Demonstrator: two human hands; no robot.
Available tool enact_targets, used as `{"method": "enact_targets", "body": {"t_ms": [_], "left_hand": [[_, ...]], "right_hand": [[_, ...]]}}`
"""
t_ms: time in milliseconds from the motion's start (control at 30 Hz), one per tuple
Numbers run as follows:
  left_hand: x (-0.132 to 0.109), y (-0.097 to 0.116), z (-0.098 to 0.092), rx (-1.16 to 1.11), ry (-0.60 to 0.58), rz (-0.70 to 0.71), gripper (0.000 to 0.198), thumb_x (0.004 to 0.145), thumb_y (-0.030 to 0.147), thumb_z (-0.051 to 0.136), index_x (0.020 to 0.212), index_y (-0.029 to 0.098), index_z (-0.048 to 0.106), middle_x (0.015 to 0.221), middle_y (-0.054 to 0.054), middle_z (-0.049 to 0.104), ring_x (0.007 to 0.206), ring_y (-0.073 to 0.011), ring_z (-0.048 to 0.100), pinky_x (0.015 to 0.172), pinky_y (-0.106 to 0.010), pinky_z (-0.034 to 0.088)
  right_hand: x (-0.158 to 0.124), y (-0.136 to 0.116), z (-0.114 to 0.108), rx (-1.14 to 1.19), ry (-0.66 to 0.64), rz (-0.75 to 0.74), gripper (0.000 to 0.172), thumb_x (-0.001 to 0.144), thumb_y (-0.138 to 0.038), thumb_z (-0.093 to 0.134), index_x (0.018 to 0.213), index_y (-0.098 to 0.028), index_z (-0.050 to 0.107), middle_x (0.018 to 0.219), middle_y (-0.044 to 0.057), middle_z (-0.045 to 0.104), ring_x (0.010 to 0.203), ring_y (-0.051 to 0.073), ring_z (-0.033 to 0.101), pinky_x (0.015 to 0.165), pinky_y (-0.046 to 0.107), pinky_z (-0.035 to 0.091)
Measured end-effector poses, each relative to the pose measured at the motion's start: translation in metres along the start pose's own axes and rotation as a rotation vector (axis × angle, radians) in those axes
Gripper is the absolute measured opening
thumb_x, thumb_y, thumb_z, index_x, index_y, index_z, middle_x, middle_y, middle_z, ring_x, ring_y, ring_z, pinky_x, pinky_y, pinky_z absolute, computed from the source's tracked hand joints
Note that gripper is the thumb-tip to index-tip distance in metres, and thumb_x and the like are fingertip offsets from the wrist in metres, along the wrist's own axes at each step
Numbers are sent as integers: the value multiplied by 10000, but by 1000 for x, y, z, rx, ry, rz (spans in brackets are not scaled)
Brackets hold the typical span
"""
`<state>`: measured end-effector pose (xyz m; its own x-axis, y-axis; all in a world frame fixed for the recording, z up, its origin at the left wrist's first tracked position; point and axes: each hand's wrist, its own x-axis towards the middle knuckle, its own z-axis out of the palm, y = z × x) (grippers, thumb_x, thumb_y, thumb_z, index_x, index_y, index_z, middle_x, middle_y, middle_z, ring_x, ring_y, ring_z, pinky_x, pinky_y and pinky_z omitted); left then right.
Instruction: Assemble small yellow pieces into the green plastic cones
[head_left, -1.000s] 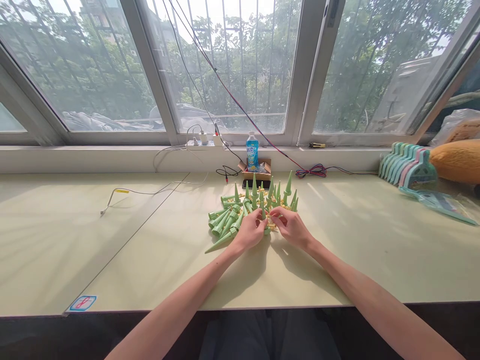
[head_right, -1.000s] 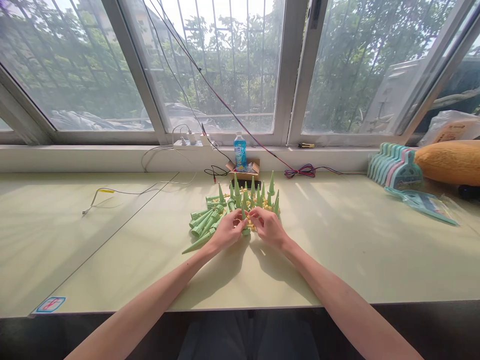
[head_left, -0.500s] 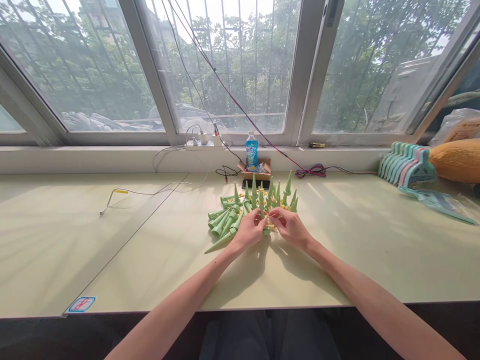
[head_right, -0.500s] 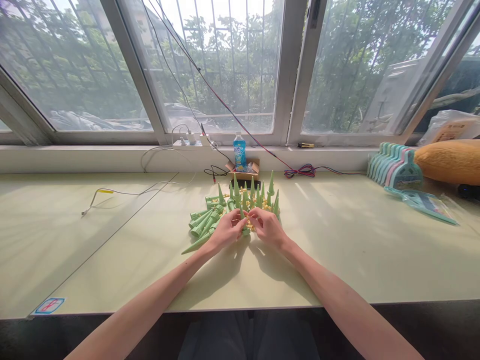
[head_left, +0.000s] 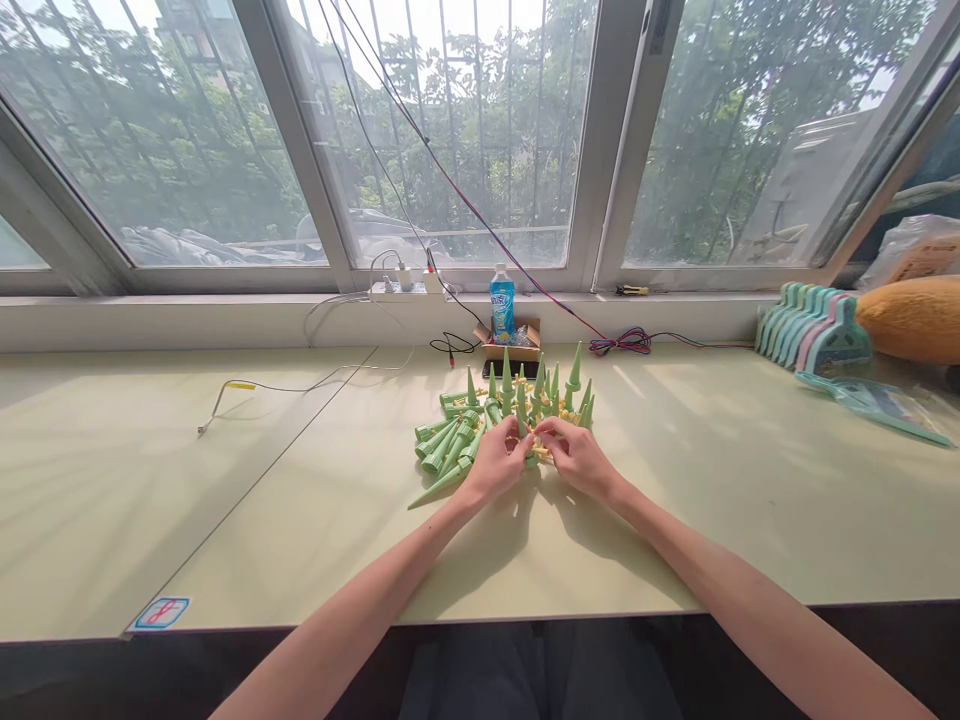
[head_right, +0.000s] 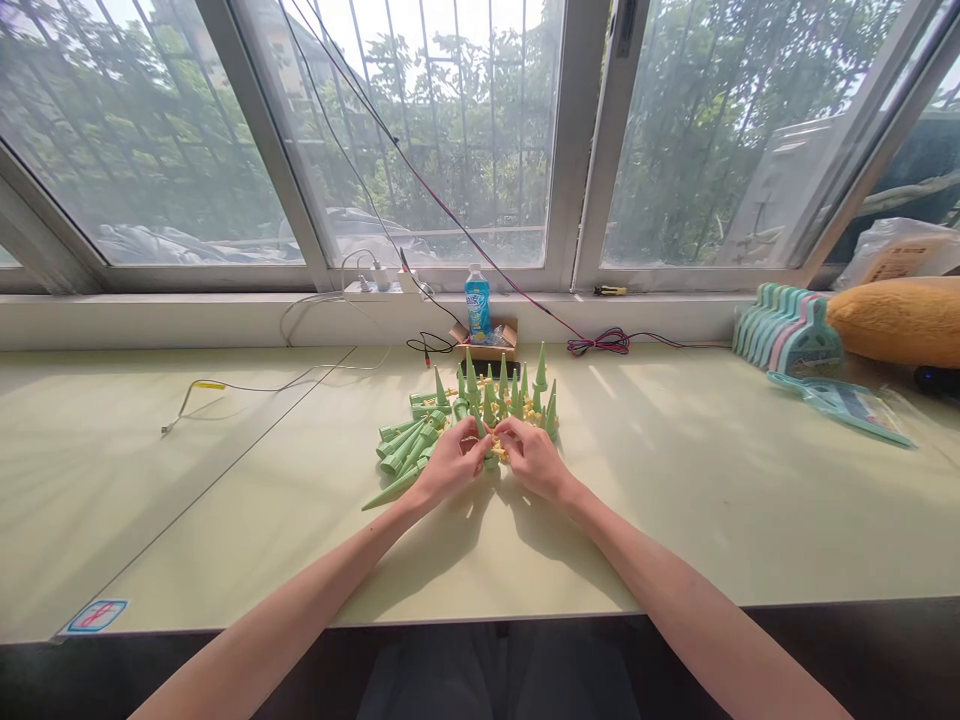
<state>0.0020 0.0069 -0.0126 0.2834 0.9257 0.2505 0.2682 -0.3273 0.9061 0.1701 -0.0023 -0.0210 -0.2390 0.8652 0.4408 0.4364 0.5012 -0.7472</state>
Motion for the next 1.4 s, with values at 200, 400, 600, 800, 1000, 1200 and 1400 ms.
{"method": "enact_targets", "body": {"t_ms": [200,400,600,800,1000,1200,1400], "left_hand": [[0,-1,-1,29,-9,45,250,875,424,554,838,177,537,668,9,568,516,-98,497,497,-237,390],[0,-1,-1,55,-23,38,219,854,389,579,841,183,508,758,-12,603,615,-128,565,531,-243,428],[2,-5,-1,73,-5,47,197,850,360,573,816,181,499,784,-19,607,635,-131,574,545,-248,441],[2,-5,-1,83,33,37,215,843,369,587,795,180,496,757,-17,596,626,-134,569,543,-249,427],[1,1,-2,53,83,7,175,836,333,584,805,181,502,787,-21,609,655,-141,581,556,-247,419],[-1,3,-3,55,124,16,167,853,333,551,803,181,505,764,-10,599,574,-119,552,512,-237,387],[-2,3,-2,90,134,34,210,880,361,522,777,182,484,679,17,547,511,-99,475,501,-235,367]], "right_hand": [[0,1,0,-22,-1,-2,244,957,-348,424,916,-197,610,611,-22,524,478,114,376,496,251,334],[0,1,1,19,-21,16,231,954,-353,439,924,-197,606,678,-3,589,506,118,460,528,251,377],[-1,-1,1,92,-24,48,218,941,-382,480,921,-195,591,654,-10,596,510,126,512,521,251,410],[-1,-6,1,118,-13,59,288,953,-432,465,862,-189,589,693,9,618,526,125,539,498,243,427],[-2,-7,-2,86,-36,24,280,927,-434,530,962,-174,631,857,58,685,578,133,594,531,254,471],[-1,-2,-1,14,-44,-26,270,897,-388,575,1028,-163,647,911,77,695,493,103,527,515,272,472],[0,4,3,40,-40,-29,268,898,-385,575,1012,-161,667,920,85,706,491,101,508,501,265,453]]}}
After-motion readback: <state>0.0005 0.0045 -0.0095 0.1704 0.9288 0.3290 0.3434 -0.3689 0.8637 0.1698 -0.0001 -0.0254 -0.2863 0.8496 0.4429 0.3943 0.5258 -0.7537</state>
